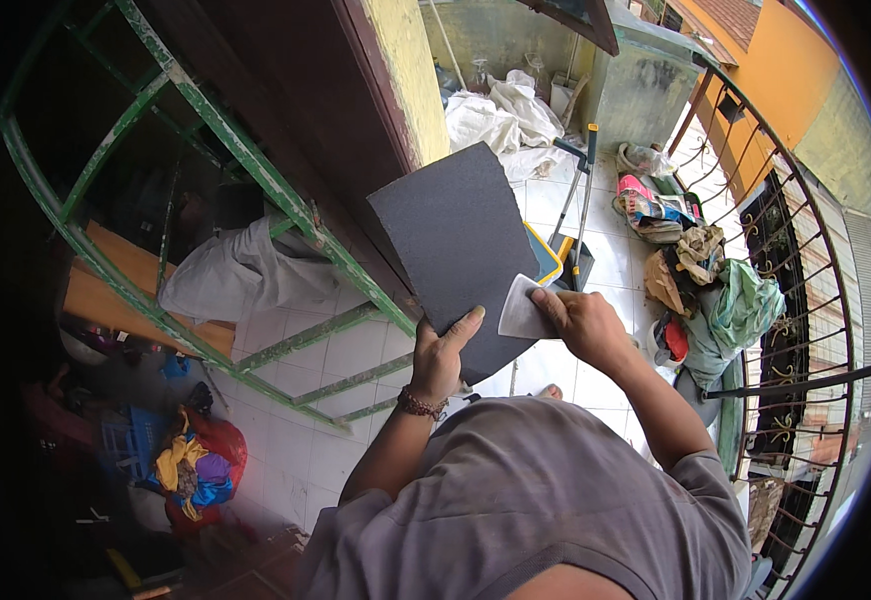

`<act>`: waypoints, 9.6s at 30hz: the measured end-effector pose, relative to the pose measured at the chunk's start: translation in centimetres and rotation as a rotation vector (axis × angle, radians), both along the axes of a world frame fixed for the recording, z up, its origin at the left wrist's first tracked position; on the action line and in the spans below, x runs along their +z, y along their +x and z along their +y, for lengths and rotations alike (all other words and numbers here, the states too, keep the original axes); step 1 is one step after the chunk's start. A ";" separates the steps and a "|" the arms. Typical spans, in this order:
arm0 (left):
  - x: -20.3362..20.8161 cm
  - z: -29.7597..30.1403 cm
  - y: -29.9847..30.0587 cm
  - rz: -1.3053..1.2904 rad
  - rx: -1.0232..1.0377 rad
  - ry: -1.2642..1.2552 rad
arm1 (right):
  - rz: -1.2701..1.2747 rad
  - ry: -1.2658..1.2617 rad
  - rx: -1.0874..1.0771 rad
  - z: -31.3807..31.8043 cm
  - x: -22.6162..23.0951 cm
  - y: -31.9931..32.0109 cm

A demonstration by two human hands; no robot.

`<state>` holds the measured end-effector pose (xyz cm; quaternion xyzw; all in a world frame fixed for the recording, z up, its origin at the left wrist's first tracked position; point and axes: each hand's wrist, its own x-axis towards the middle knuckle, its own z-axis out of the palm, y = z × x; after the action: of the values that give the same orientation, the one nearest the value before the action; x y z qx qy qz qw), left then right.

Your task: The person sands a dark rectangular board with a sanding block, first indoors near a window and then on a balcony. They move between locations, sand different sides of the board, and place it on a metal surface before returning inside.

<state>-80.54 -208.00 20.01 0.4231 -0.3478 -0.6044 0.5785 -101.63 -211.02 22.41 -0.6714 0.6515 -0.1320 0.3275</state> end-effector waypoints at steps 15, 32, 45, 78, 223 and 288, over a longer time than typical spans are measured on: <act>-0.3 -0.2 0.6 -0.050 -0.060 -0.122 | 0.026 -0.069 0.001 -0.3 1.2 0.5; 0.4 -3.6 -1.9 -0.051 0.171 0.008 | -0.160 -0.030 0.005 -9.8 -1.2 -2.2; 0.3 -14.2 -11.5 -0.323 0.230 -0.030 | -0.533 0.116 -0.068 -27.3 -7.7 -18.2; -2.2 -32.4 -9.5 -0.807 -0.030 -0.168 | -0.976 0.413 -0.327 -32.8 -14.3 -18.7; -13.9 -153.1 -79.8 -0.642 -0.387 -0.599 | -0.661 -0.923 -0.326 -158.4 10.8 -84.9; -14.6 -152.5 -81.2 -0.666 -0.197 -0.624 | -0.906 -1.041 -0.236 -160.8 7.6 -84.1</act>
<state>-161.74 -360.47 5.37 0.3649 -0.7184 -0.3540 0.4748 -185.77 -371.79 29.97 -0.5447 0.3715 -0.7285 0.1859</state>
